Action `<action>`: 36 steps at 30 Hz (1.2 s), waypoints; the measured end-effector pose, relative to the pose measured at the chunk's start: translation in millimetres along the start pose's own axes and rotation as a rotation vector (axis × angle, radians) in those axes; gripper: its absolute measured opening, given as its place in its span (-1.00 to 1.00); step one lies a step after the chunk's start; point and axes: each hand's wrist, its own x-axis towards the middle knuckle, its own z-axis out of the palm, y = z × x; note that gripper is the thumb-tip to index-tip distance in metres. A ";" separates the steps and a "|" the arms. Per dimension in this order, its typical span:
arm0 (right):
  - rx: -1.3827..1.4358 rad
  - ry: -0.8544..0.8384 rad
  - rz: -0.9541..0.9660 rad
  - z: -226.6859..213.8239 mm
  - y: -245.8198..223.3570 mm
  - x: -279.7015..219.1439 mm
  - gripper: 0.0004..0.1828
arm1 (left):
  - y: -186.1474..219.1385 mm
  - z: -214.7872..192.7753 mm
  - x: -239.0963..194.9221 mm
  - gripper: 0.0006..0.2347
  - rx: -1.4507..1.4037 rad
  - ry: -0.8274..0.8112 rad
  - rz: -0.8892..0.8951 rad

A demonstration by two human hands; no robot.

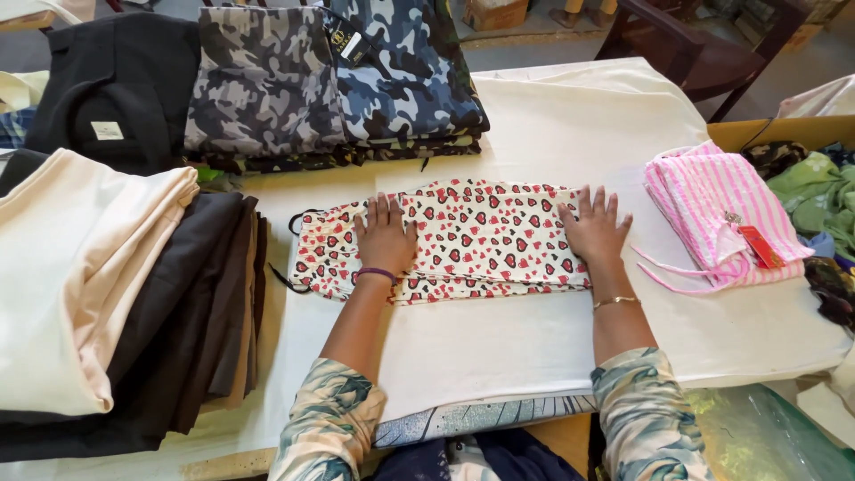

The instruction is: The person folds a white garment with red hearts, then a yellow garment, smoothing and aligning edges before stacking them on a table. The person then unfolds the yellow garment and begins refolding it.

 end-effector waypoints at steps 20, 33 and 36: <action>0.036 0.040 -0.092 14.8 -3.0 7.2 -0.24 | 11.9 -0.6 2.5 -0.36 0.036 -0.039 0.042; -0.048 -0.099 -0.405 4.6 -77.3 -43.7 -0.29 | 23.0 -14.7 -7.9 -0.49 0.161 0.107 -0.040; -0.069 0.106 -0.246 41.1 -16.5 13.6 -0.17 | -15.3 -26.7 3.7 -0.45 0.358 0.175 -0.121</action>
